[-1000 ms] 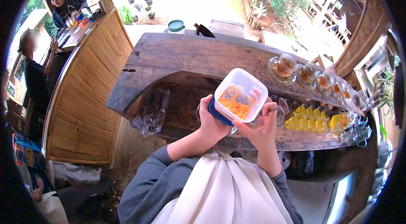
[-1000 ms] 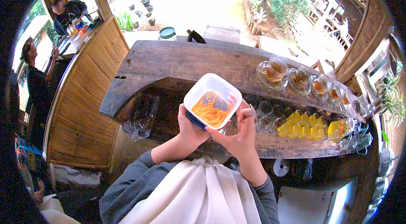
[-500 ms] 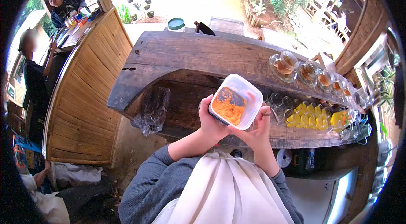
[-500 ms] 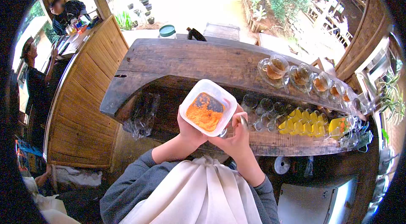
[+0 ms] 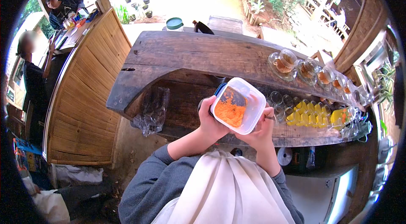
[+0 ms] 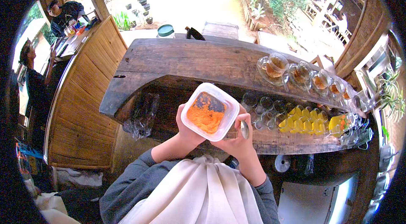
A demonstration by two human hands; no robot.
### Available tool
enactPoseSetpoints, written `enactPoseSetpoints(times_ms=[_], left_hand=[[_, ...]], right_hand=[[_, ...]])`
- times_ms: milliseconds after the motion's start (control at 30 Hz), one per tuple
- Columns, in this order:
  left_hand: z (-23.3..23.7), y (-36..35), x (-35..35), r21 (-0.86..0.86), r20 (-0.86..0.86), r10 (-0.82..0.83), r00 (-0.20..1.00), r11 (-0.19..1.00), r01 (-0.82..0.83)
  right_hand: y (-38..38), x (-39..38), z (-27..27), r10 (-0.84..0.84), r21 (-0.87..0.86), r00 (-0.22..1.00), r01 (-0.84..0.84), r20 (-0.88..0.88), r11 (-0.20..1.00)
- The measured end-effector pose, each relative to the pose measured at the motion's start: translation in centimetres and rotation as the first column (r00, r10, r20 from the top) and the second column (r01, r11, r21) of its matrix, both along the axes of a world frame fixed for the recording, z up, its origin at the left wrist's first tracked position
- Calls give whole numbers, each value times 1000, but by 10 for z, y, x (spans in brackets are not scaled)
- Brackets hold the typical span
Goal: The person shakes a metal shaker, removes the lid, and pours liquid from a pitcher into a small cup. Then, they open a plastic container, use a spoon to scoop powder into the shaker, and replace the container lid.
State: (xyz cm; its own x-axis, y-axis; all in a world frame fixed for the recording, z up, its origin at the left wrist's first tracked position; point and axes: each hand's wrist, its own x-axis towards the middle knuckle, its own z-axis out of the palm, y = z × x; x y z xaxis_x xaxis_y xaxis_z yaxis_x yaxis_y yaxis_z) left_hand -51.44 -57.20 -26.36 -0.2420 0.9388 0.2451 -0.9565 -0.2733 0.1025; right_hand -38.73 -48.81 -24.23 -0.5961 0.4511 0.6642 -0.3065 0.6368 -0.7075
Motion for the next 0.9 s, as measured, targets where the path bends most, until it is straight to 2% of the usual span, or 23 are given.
enactPoseSetpoints(times_ms=[67,133,267,333,400,467,567,700,833,900], left_hand=[[-1,0,0,-15,6,15,1000,1000,-15],[-4,0,-1,-30,13,32,999,999,-32],[-1,-3,-2,-133,-25,75,997,988,-77],[4,-4,-3,-165,-19,69,997,984,-71],[6,-4,-4,-159,-76,115,990,979,-126],[-1,-2,-5,-122,-49,107,993,986,-112],[-9,-2,-9,-86,-20,100,995,991,-101],[-3,-4,-11,-111,-21,142,990,984,-143],[-4,-6,-11,-143,2,137,991,980,-135],[-5,-7,-11,-117,5,111,994,987,-110]], right_hand=[[1,0,0,-3,-1,1000,3,14,1000],[2,1,-3,47,-73,997,-42,68,996],[1,-1,4,26,-45,997,-23,74,999],[2,-3,5,123,-233,980,-158,-158,960],[1,0,9,93,-293,980,-142,-176,945],[2,5,11,62,-353,980,-127,-191,927],[7,10,10,-70,-468,990,7,-119,884],[8,17,13,-137,-485,987,78,-86,871],[11,23,16,-189,-390,982,171,-7,905],[11,25,16,-219,-266,974,227,58,937]])
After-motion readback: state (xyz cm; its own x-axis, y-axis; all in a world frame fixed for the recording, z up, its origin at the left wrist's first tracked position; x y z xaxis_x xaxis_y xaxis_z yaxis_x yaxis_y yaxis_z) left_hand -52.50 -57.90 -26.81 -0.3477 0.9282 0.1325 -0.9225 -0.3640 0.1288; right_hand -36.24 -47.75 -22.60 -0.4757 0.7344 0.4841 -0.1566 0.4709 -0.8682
